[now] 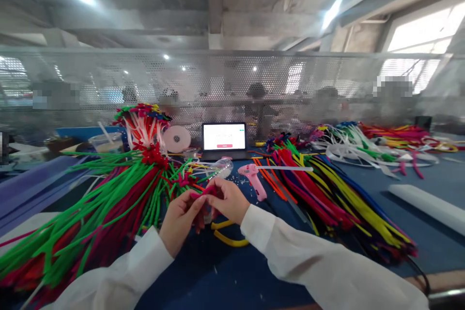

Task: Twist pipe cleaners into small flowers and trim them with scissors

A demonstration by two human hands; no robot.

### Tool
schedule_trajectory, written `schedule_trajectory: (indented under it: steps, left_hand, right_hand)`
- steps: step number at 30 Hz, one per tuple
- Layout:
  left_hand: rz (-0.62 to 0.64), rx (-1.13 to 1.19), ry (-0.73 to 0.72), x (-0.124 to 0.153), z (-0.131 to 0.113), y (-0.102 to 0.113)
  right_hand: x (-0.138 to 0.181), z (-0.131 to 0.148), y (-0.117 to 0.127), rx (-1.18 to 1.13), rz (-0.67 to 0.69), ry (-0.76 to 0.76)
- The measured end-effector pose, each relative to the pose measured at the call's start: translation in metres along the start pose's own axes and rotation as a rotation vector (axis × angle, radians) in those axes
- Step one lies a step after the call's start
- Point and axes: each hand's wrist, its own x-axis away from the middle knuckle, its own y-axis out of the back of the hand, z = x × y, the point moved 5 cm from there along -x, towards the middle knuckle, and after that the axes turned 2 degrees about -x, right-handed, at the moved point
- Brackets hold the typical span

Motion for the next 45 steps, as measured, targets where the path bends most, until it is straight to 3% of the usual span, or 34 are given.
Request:
schedule_trajectory:
  steps: [5, 9, 18, 26, 37, 45]
  left_hand:
    - [-0.078, 0.052, -0.026, -0.006, -0.002, 0.013]
    - [-0.033, 0.116, 0.063, -0.007, 0.004, 0.014]
    - [0.035, 0.245, 0.122, -0.007, 0.01, 0.009]
    - [0.073, 0.318, 0.129, -0.007, 0.008, 0.004]
    - [0.129, 0.322, 0.112, -0.004, 0.003, -0.002]
    - [0.099, 0.342, 0.11, -0.004, 0.004, 0.001]
  right_hand:
    - [-0.014, -0.005, -0.009, -0.137, 0.013, -0.029]
    - [-0.013, -0.014, -0.01, -0.24, 0.002, -0.043]
    - [-0.003, -0.01, -0.005, -0.029, -0.005, 0.049]
    - [0.001, -0.011, -0.005, -0.074, -0.119, 0.085]
    - [0.004, -0.016, -0.008, -0.287, -0.22, -0.016]
    - [0.0, -0.022, -0.001, -0.53, -0.167, -0.142]
